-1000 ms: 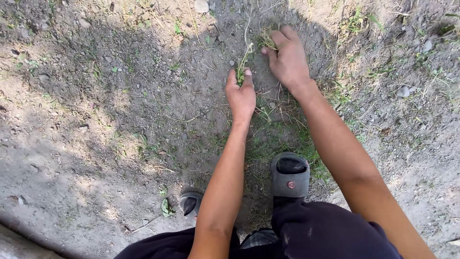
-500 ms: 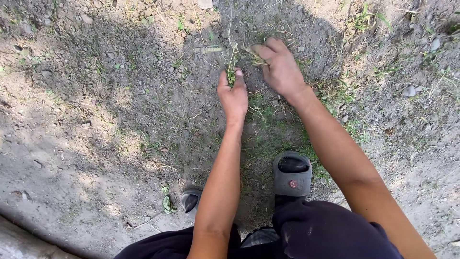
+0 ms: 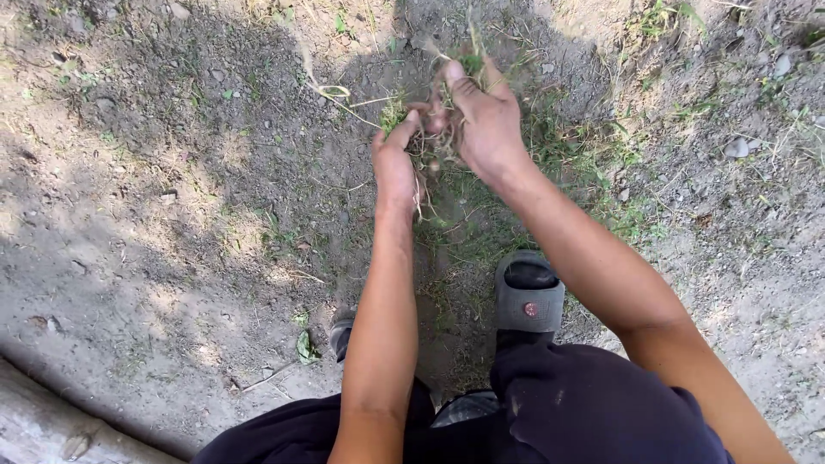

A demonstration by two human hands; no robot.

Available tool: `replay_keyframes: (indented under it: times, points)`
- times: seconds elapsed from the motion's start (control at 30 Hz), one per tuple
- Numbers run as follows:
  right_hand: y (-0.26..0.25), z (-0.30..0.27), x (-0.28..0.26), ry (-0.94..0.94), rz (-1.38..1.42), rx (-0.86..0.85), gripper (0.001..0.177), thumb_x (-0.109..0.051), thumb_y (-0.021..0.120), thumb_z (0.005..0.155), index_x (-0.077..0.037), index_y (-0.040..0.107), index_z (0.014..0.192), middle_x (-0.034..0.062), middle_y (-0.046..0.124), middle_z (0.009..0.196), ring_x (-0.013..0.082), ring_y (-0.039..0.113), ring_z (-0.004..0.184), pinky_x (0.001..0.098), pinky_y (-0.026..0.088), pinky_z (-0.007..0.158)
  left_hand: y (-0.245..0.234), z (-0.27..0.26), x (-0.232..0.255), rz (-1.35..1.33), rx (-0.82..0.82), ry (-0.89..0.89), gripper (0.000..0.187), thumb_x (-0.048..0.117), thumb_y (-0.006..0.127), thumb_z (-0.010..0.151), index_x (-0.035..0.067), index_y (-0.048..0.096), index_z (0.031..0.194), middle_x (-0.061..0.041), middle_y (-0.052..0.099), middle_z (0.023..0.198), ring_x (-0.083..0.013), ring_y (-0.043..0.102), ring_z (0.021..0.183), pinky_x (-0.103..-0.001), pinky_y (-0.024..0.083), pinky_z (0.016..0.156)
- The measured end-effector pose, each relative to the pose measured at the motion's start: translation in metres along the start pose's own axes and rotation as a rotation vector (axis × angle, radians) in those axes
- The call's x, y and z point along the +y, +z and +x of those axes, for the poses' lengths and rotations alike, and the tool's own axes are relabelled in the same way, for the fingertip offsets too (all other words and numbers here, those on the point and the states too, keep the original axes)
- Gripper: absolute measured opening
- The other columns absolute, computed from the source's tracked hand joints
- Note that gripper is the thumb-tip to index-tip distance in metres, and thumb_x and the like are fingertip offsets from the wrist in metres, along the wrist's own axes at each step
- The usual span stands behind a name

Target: Pulling weeds and grass from the ground by hand

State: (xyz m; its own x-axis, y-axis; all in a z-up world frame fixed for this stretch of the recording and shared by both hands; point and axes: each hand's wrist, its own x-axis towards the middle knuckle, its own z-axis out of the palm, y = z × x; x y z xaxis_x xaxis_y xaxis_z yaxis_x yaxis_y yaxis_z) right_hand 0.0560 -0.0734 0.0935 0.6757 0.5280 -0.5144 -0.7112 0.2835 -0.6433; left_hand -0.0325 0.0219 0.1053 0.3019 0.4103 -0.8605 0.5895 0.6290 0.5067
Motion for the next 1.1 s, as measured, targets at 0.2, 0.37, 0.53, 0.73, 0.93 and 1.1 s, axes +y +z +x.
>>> replay_keyframes:
  times: [0.2, 0.37, 0.53, 0.73, 0.93, 1.1]
  points:
    - [0.029, -0.029, 0.018, -0.752, -1.390, -0.250, 0.024, 0.002, 0.050, 0.090, 0.002, 0.042, 0.113, 0.0158, 0.042, 0.110, 0.0302, 0.042, 0.107, 0.0453, 0.042, 0.094, -0.003, 0.016, -0.047, -0.734, -0.340, -0.041, 0.053, 0.037, 0.066, 0.085, 0.003, 0.064, 0.126, -0.026, 0.063, 0.136, -0.0417, 0.062, 0.124, -0.059, 0.053, 0.104]
    - [0.010, -0.048, 0.038, -0.415, -1.976, -0.130, 0.038, -0.005, 0.045, 0.084, -0.001, 0.050, 0.122, 0.0225, 0.044, 0.129, 0.0363, 0.042, 0.113, 0.0513, 0.036, 0.096, -0.019, -0.027, -0.023, -0.480, -0.479, 0.061, 0.114, 0.058, 0.068, 0.065, 0.010, 0.025, 0.159, -0.017, 0.019, 0.171, -0.0360, 0.021, 0.156, -0.058, 0.020, 0.123]
    - [-0.004, -0.071, 0.046, -0.283, -1.955, -0.156, 0.050, -0.014, 0.061, 0.079, 0.007, 0.052, 0.123, 0.0208, 0.047, 0.121, 0.0408, 0.057, 0.106, 0.0531, 0.042, 0.090, -0.007, 0.004, -0.065, 0.034, -0.135, 0.232, 0.062, 0.055, 0.085, 0.071, 0.012, 0.078, 0.115, -0.018, 0.073, 0.104, -0.0343, 0.068, 0.101, -0.042, 0.054, 0.087]
    - [0.041, -0.098, -0.027, 0.141, -1.665, -0.443, 0.067, -0.024, 0.069, 0.094, 0.004, 0.042, 0.148, 0.0323, 0.059, 0.128, 0.0535, 0.062, 0.114, 0.0643, 0.051, 0.095, -0.011, 0.016, -0.071, -0.389, -0.136, 0.096, 0.031, 0.025, 0.081, 0.082, -0.004, 0.070, 0.085, -0.012, 0.055, 0.064, -0.0170, 0.048, 0.043, -0.027, 0.029, 0.029]
    - [-0.019, -0.050, -0.032, -0.126, -1.495, -0.125, 0.021, 0.000, 0.060, 0.100, -0.009, 0.074, 0.114, 0.0113, 0.071, 0.116, 0.0189, 0.070, 0.093, 0.0369, 0.061, 0.086, -0.022, 0.037, -0.073, -0.178, 0.052, 0.007, 0.039, 0.031, 0.080, 0.082, 0.014, 0.046, 0.088, 0.000, 0.051, 0.059, -0.0119, 0.043, 0.043, -0.031, 0.034, 0.032]
    - [-0.056, 0.007, 0.007, -0.412, -1.679, -0.215, 0.031, -0.004, 0.068, 0.096, -0.004, 0.070, 0.127, 0.0140, 0.056, 0.105, 0.0394, 0.055, 0.101, 0.0526, 0.048, 0.087, -0.015, 0.037, -0.062, -0.105, -0.017, 0.042, 0.022, 0.025, 0.070, 0.095, 0.004, 0.066, 0.103, -0.012, 0.075, 0.089, -0.0129, 0.071, 0.063, -0.022, 0.042, 0.041]
